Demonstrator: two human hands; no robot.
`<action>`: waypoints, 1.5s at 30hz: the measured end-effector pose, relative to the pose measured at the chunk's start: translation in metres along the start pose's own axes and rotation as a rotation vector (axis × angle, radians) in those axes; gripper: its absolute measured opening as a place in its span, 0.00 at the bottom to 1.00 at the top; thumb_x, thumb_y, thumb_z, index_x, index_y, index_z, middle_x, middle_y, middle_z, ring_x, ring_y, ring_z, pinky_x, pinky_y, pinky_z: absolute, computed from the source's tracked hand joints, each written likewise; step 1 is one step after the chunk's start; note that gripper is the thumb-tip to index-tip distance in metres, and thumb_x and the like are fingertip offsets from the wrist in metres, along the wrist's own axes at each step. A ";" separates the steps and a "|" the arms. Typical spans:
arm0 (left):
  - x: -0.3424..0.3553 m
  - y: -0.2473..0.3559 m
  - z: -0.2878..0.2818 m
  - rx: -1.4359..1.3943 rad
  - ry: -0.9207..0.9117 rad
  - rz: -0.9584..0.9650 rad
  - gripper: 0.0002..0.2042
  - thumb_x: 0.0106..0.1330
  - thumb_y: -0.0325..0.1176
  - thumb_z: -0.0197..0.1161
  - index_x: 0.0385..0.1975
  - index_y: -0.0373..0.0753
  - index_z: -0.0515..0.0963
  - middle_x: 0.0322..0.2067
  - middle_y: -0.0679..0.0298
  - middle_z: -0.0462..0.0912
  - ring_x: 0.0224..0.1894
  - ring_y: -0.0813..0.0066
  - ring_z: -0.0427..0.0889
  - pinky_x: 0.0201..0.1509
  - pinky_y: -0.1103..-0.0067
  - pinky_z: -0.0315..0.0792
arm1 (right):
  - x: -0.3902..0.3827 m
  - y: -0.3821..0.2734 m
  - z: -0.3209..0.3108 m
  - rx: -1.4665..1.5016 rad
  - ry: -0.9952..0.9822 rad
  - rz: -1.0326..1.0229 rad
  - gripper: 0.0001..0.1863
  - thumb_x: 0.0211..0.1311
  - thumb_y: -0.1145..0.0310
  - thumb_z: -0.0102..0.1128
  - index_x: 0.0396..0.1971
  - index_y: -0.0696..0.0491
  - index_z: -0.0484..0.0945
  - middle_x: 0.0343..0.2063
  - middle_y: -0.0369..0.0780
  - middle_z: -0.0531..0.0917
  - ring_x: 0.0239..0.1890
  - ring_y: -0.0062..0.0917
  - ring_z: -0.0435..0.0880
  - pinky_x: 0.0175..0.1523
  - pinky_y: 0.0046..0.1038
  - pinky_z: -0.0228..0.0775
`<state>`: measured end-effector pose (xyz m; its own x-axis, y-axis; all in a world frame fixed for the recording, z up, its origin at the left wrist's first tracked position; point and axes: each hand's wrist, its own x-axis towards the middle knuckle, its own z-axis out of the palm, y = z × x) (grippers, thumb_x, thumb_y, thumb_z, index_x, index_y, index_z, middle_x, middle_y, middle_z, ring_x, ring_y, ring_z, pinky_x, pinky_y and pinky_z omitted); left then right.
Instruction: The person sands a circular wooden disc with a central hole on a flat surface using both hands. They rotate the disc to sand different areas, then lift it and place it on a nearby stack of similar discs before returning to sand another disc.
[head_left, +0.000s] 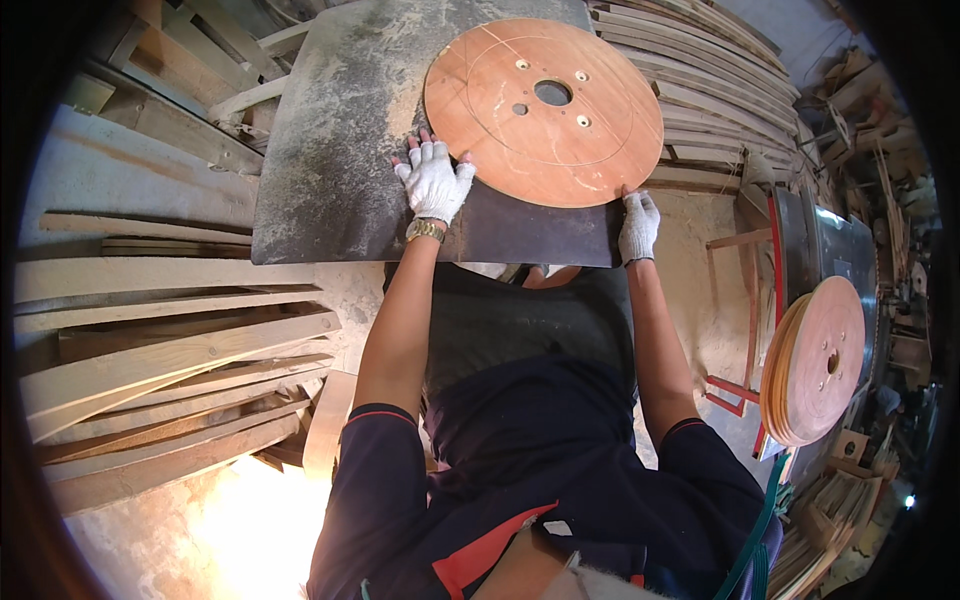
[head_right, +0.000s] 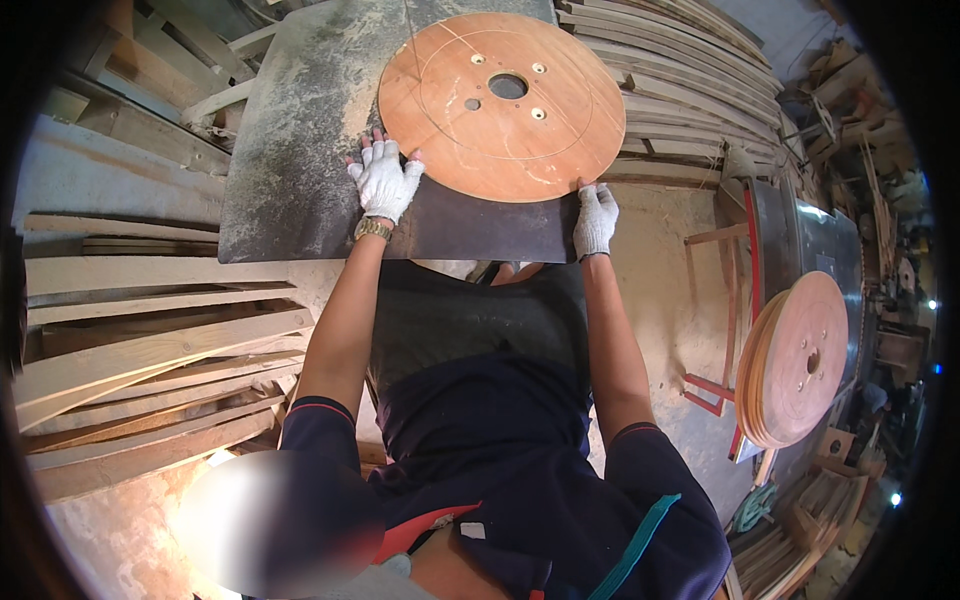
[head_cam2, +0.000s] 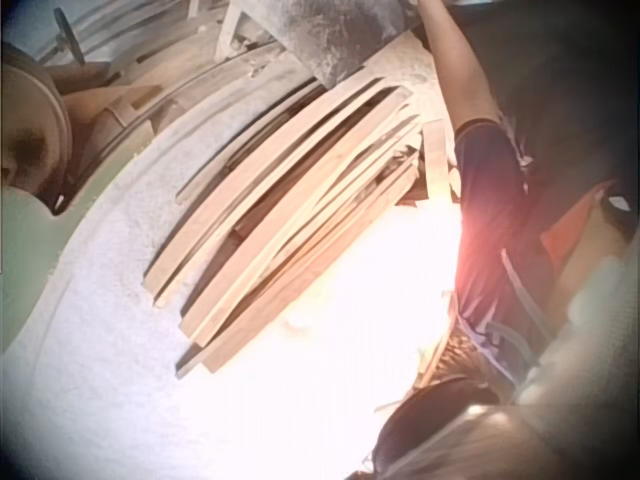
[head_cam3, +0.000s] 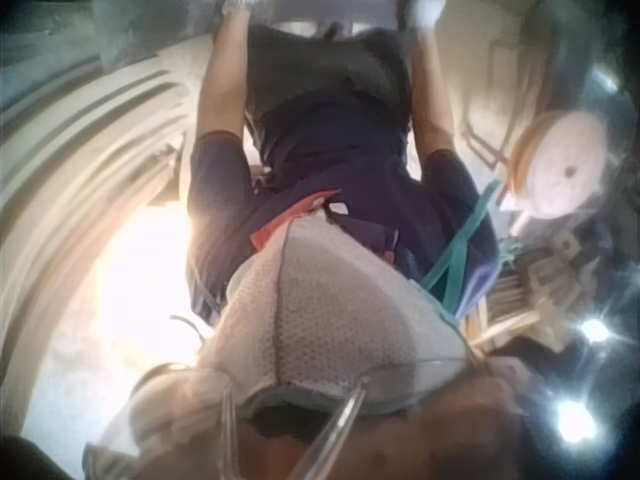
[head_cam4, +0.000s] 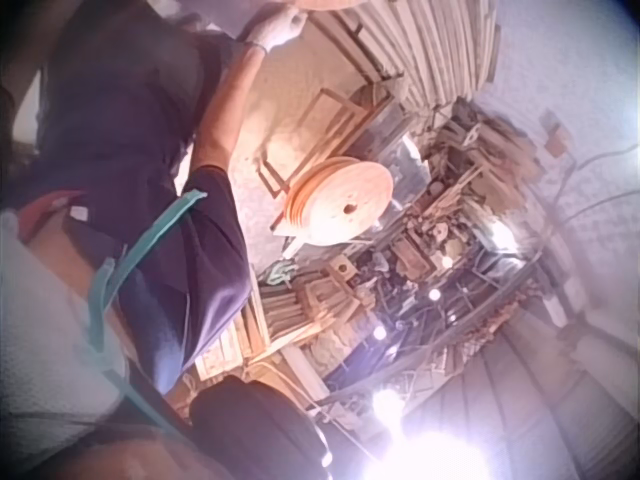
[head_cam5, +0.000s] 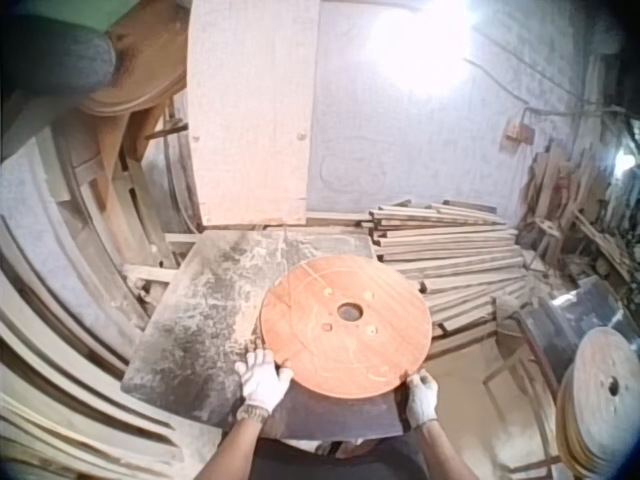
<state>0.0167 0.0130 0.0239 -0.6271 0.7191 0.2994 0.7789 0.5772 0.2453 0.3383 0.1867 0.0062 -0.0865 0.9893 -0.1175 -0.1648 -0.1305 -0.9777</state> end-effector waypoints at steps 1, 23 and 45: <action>0.000 0.000 0.000 -0.001 0.003 0.002 0.35 0.71 0.60 0.55 0.62 0.33 0.77 0.75 0.44 0.67 0.79 0.41 0.60 0.77 0.35 0.45 | 0.000 0.000 -0.001 -0.013 0.010 0.008 0.08 0.70 0.68 0.71 0.32 0.53 0.81 0.29 0.28 0.79 0.32 0.12 0.70 0.40 0.20 0.64; 0.008 0.000 -0.006 0.017 -0.040 -0.037 0.34 0.71 0.60 0.56 0.62 0.34 0.78 0.74 0.46 0.68 0.78 0.41 0.61 0.78 0.37 0.46 | 0.004 0.003 -0.003 -0.020 0.013 -0.030 0.08 0.71 0.68 0.70 0.32 0.53 0.81 0.28 0.27 0.78 0.32 0.12 0.69 0.40 0.20 0.63; 0.012 -0.009 0.004 0.070 0.035 0.023 0.32 0.73 0.58 0.55 0.61 0.34 0.78 0.73 0.46 0.70 0.78 0.42 0.62 0.77 0.37 0.48 | 0.003 0.002 -0.003 -0.081 -0.048 0.018 0.07 0.71 0.69 0.69 0.34 0.54 0.82 0.31 0.29 0.81 0.34 0.13 0.72 0.42 0.20 0.65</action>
<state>0.0025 0.0181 0.0221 -0.6076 0.7192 0.3369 0.7908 0.5870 0.1732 0.3408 0.1898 0.0033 -0.1362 0.9823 -0.1287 -0.0834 -0.1408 -0.9865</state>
